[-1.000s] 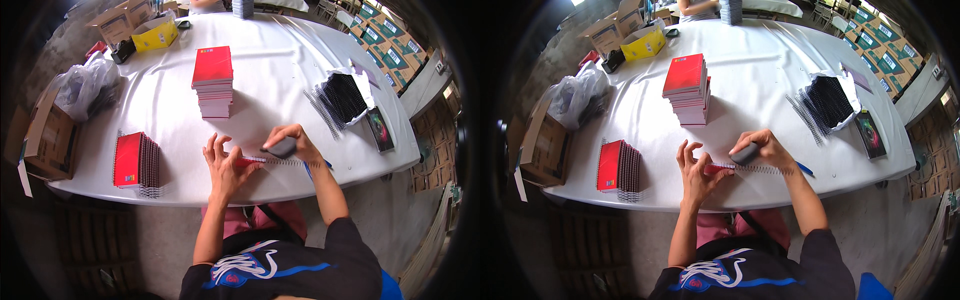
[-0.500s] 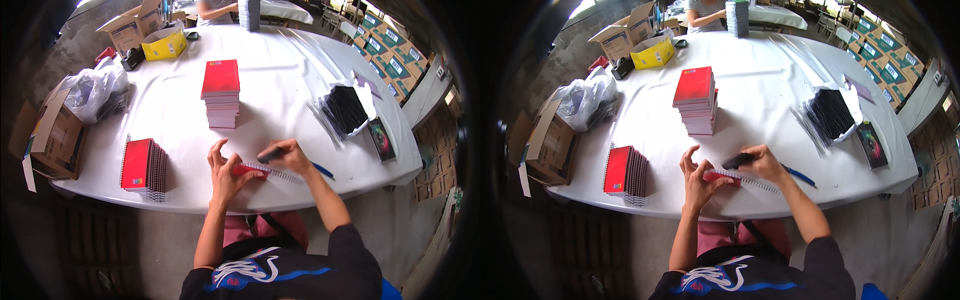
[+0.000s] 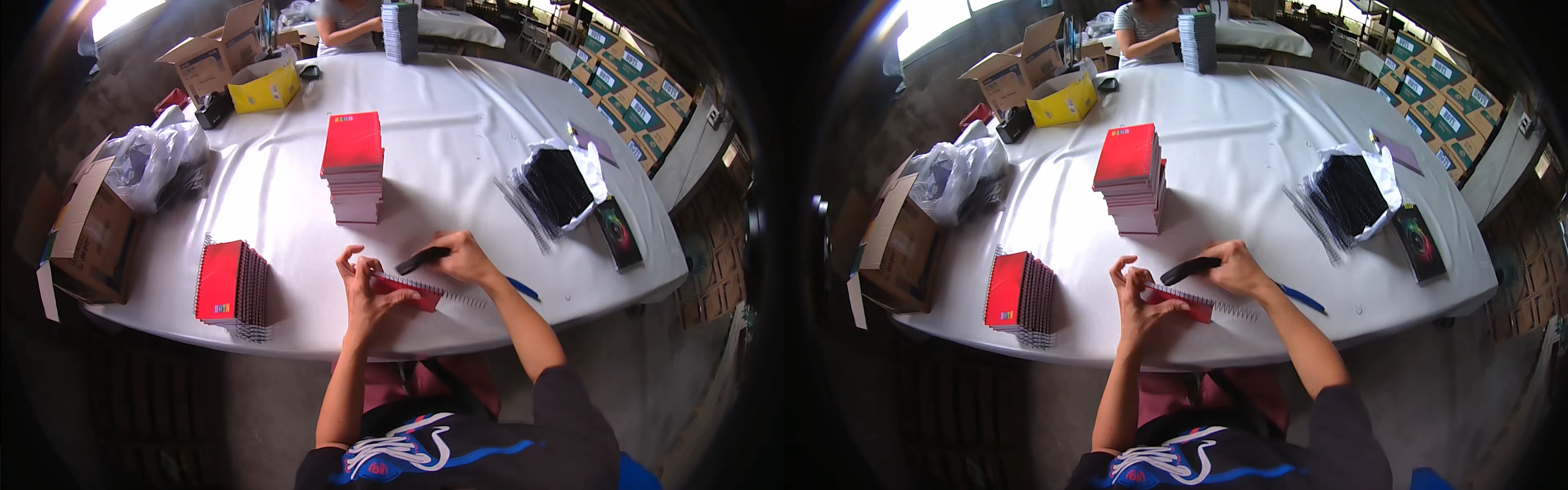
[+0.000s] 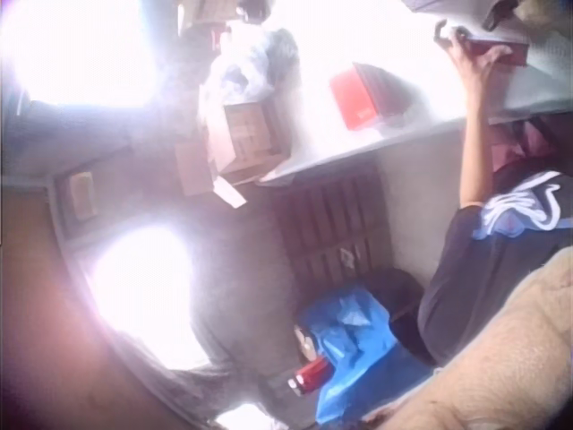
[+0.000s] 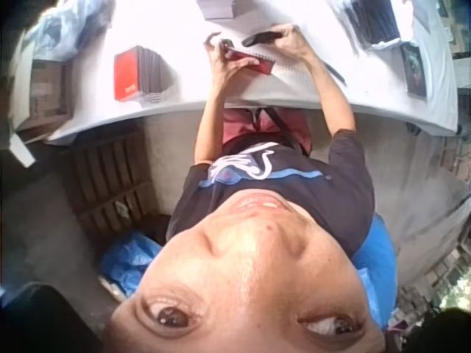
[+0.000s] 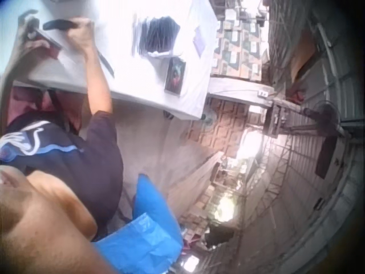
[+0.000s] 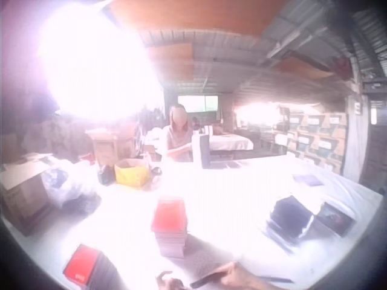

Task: The person inserts a spiral coil into a notebook, aligns the pages and cover, and trims the excess coil using a hand tool, then stacks the finished notebook on a pile.

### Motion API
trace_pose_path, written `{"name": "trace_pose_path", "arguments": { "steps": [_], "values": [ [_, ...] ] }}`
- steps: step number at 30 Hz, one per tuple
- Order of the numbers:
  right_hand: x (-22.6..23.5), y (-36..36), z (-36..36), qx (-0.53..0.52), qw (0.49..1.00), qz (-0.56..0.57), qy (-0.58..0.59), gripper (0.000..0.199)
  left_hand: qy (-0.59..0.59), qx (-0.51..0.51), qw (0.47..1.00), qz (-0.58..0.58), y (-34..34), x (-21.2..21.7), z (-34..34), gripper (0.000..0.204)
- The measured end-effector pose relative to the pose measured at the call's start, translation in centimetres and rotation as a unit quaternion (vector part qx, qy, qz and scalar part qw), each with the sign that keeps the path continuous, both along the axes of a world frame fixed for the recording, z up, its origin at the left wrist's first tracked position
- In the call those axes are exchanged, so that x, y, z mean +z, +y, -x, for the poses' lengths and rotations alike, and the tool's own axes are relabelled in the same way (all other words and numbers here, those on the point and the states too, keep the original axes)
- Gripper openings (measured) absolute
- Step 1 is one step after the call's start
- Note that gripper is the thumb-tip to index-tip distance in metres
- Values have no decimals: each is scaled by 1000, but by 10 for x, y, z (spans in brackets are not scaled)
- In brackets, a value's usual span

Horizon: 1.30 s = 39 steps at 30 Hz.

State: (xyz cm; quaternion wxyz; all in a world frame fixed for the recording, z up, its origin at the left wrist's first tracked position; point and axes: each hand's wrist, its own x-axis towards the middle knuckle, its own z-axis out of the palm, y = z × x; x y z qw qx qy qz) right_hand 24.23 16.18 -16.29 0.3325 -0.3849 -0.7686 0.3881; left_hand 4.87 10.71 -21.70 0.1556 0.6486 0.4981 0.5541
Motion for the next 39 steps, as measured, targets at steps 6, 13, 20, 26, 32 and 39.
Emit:
{"name": "trace_pose_path", "arguments": {
  "steps": [6,13,20,26,32,39],
  "values": [
    [5,3,6,-11,993,35,-115,26,-110,-16,990,82,-2,10,-6,75],
    [15,-5,19,42,998,19,-45,24,-86,6,994,72,-4,0,0,94],
    [16,-6,37,112,991,-72,5,21,-74,2,994,80,0,-21,11,103],
    [22,-4,48,126,991,-2,52,22,-48,4,996,74,-1,-15,8,103],
    [-11,24,24,-33,985,-120,-121,20,-52,-19,997,49,2,-10,5,73],
    [-29,4,-86,-301,889,-125,-321,76,-413,-136,898,72,-16,5,-1,23]
  ]
}}
